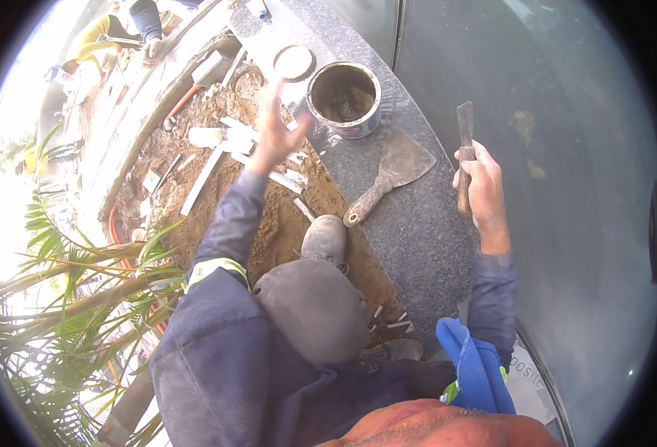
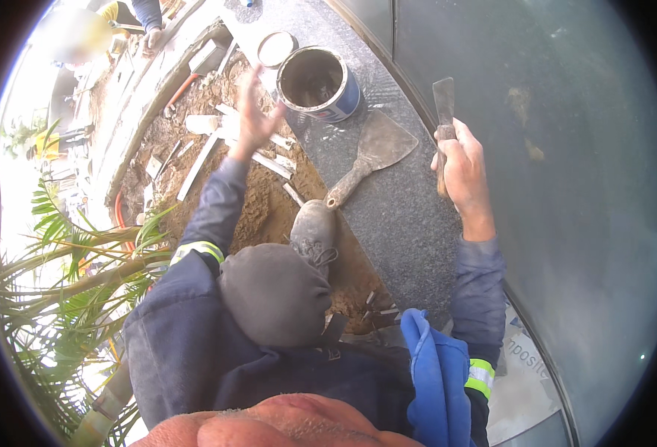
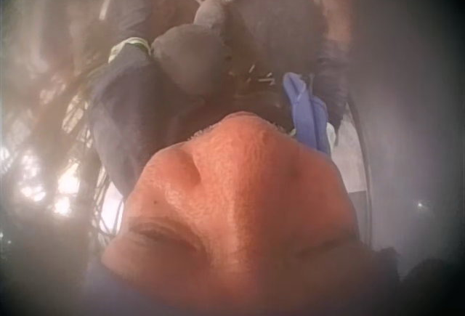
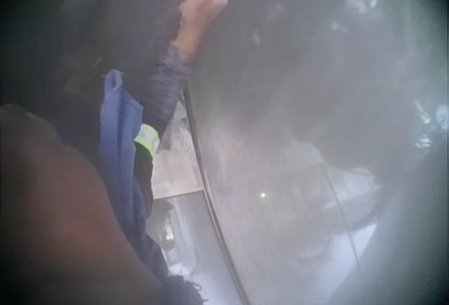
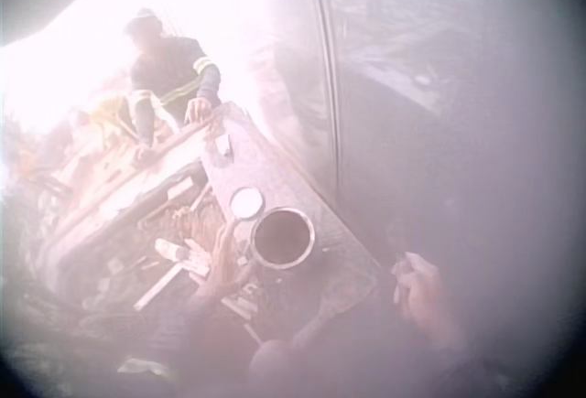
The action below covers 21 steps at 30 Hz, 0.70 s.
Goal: The person spreads adhesive on a curved wall section, then places a large stone tile onto the prepared surface. They adjust the tile position and use spacers to maintain alignment before applying grout to the joints.
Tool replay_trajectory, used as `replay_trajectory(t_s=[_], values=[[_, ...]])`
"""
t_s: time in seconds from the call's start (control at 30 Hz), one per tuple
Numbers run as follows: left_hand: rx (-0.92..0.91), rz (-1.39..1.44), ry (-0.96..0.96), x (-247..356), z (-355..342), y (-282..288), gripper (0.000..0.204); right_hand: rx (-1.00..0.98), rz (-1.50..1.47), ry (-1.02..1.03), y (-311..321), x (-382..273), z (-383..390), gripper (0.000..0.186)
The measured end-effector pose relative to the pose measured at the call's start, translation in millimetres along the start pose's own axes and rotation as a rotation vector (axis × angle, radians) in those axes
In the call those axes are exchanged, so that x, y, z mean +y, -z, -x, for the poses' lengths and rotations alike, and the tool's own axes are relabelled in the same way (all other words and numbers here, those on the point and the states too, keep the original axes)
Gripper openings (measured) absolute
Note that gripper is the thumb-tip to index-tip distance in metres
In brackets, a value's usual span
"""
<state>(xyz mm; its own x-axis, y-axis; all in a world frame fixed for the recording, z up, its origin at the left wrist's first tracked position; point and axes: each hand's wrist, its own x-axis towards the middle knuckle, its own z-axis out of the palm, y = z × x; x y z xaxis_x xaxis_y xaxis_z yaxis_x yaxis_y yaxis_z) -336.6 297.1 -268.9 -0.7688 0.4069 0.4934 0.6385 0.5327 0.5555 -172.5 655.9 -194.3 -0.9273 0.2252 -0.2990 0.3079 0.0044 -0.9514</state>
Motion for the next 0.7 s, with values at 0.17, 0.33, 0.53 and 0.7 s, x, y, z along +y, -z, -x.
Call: replay_trajectory(t_s=[0.17,0.33,0.53,0.7], values=[[-0.087,0.284,0.161,36.0,3.9,-44.6,0.118,0.033,0.203,0.038,-0.2,-52.8,19.4,0.051],[-0.038,0.429,0.034,50.5,-26.1,-54.8,0.118,0.047,0.53,0.286,16.5,-113.0,45.2,0.037],[0.161,0.21,-0.312,84.4,-43.4,-47.5,0.125,0.085,0.861,0.776,12.0,-144.3,63.4,0.021],[0.042,0.184,-0.278,108.0,-46.1,-44.8,0.124,0.208,1.1,0.91,-26.4,-141.5,41.0,0.009]])
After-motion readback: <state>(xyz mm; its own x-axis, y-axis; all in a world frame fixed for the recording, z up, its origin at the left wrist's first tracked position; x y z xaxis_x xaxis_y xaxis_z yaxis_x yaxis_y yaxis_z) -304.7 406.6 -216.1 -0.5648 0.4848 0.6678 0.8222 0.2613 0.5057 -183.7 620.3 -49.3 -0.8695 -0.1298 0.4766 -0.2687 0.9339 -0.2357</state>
